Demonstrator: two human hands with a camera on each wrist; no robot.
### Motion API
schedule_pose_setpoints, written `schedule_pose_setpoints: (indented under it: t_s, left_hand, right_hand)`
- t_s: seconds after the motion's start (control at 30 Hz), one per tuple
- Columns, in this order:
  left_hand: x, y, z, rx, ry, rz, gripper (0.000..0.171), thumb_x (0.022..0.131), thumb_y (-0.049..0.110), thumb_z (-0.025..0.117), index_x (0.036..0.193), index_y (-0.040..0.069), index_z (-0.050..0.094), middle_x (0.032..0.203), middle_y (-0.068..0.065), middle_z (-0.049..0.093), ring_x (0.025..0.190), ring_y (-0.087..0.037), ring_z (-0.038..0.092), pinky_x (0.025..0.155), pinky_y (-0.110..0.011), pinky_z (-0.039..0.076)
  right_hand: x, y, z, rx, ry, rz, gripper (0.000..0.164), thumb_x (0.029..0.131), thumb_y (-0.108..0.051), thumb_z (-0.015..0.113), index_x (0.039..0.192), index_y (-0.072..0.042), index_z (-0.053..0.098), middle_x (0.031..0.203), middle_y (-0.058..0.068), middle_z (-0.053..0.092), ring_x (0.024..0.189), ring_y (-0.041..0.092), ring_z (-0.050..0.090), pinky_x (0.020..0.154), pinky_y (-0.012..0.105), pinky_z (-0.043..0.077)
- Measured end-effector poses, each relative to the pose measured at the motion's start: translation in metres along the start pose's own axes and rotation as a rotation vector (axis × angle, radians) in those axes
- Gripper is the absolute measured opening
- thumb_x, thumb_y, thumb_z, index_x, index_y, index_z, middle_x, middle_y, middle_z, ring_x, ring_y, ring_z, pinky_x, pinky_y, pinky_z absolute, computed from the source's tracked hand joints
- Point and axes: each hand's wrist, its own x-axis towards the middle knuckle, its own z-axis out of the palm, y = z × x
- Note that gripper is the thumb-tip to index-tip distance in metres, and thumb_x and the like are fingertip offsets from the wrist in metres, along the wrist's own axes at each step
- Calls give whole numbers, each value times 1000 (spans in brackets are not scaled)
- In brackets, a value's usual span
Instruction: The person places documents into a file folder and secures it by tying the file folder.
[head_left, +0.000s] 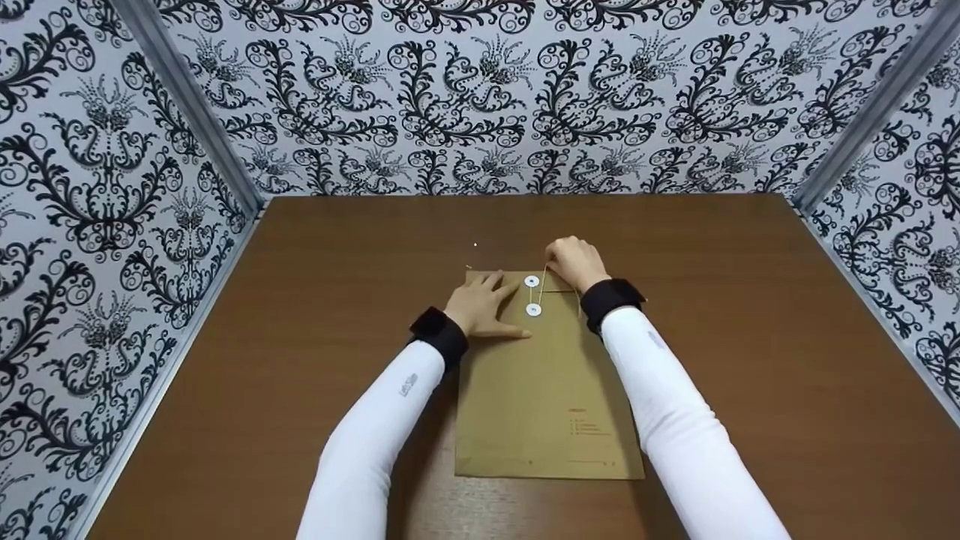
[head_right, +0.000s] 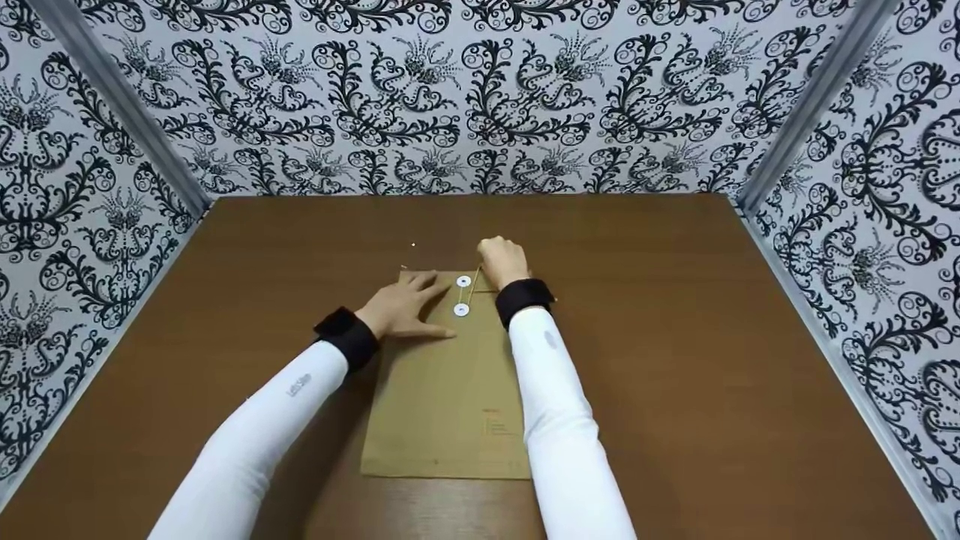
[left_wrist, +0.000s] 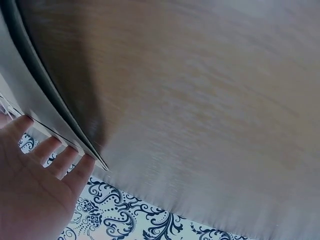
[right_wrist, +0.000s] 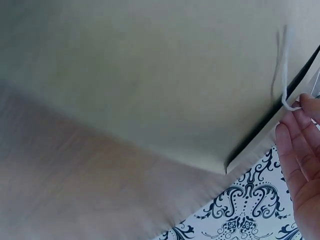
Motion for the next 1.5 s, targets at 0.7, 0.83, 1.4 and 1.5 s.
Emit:
schedule_pose_setpoints:
  t_s: [0.7,0.83,1.4,1.5]
  left_hand:
    - [-6,3,-7,-41,-2,3,100,80,76,67,159,22,38,168,-17,32,155,-38,33,119,-56,41]
    - [-5,2,-6,-39,2,5,100,80,76,67,159,21,39,167,-17,33,155,-38,34,118,-56,42]
    - [-2,0,-3,-29,-10,4,102,80,79,64,159,20,38,168,-17,31,155,-39,32,116,-59,43]
    - [-2,1,-4,-26,-19,-2,102,80,79,64,160,21,37,169,-16,30,156,-38,31,116,-59,43]
  right_hand:
    - [13,-21,9,-18,2,-27,10,94,-9,69,95,-3,77,104,16,78,98,40,74,83,54,60]
    - [15,-25,10,-5,-4,-35,9,94,-9,69,93,-3,76,104,16,77,98,40,74,83,54,60]
    - [12,-24,13,27,-13,-52,12,94,-9,67,99,-3,77,105,18,75,99,39,73,85,53,59]
    - [10,-22,11,58,-18,-56,14,95,-10,67,101,-3,77,107,18,75,103,38,72,88,53,59]
